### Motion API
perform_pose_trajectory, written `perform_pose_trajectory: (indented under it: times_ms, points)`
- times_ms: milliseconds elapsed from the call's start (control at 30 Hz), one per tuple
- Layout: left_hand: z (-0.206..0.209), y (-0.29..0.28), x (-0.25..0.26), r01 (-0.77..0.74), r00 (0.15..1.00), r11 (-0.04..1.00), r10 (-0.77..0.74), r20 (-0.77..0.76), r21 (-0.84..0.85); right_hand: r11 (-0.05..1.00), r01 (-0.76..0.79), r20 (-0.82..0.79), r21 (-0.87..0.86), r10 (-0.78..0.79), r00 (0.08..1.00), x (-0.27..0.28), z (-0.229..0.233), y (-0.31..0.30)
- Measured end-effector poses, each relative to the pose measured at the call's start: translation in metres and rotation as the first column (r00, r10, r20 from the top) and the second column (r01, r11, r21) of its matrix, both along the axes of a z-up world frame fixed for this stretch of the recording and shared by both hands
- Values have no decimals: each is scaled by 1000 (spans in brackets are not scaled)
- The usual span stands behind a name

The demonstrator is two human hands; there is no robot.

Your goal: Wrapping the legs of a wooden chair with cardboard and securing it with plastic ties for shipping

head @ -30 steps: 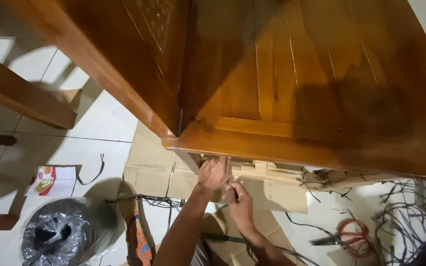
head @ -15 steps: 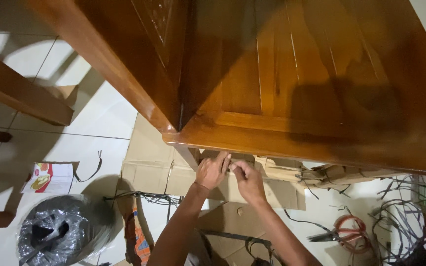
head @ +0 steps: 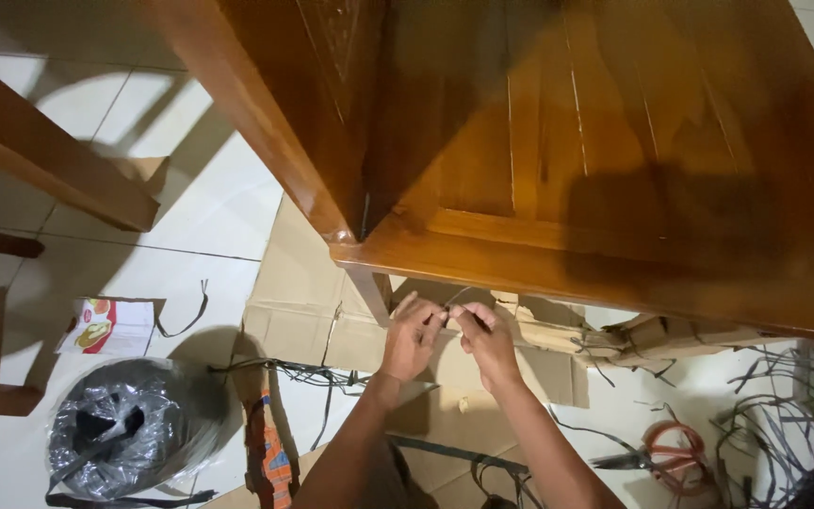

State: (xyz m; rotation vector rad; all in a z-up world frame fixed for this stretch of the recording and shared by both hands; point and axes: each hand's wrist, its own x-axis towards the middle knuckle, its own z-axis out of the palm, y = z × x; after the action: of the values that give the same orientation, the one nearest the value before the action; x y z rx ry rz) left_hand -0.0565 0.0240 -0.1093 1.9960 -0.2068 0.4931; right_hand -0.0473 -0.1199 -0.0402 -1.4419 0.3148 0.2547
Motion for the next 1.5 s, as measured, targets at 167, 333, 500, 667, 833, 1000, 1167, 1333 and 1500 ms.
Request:
perform_pose_trajectory:
  times_ms: [167,333,500,667,833,1000,1167,1333,1500]
  points:
    - [8,7,-3,47,998,999,-48,-39,-18,998,67,67,14,-68,995,-13,-45,-6]
    - [1,11,0,83,996,996,-83,-34,-21,988,75,113,134,-91,989,-20,-45,-4]
    - [0,14,-1,78,996,995,-81,-34,-65,996,13,252,93,-36,967,-17,-52,-8]
    - [8,18,-2,106,994,993,-107,-21,-53,993,-89,340,-72,108,934,7,-30,-8]
    - [4,19,-2,98,995,993,-98,1,-70,993,-90,217,77,71,974,35,-64,-1]
    - [6,19,-1,45,999,998,-45,-8,-40,996,-70,250,47,56,967,26,-41,1]
    - [3,18,0,27,999,998,-26,20,-49,999,-10,313,32,0,950,1,-37,-2]
    - [-1,18,-2,31,999,998,-31,15,-53,997,-8,404,-73,37,914,-20,-32,-7]
    - [22,19,-4,73,997,997,-72,24,-18,889,-31,634,-456,349,690,-24,0,1]
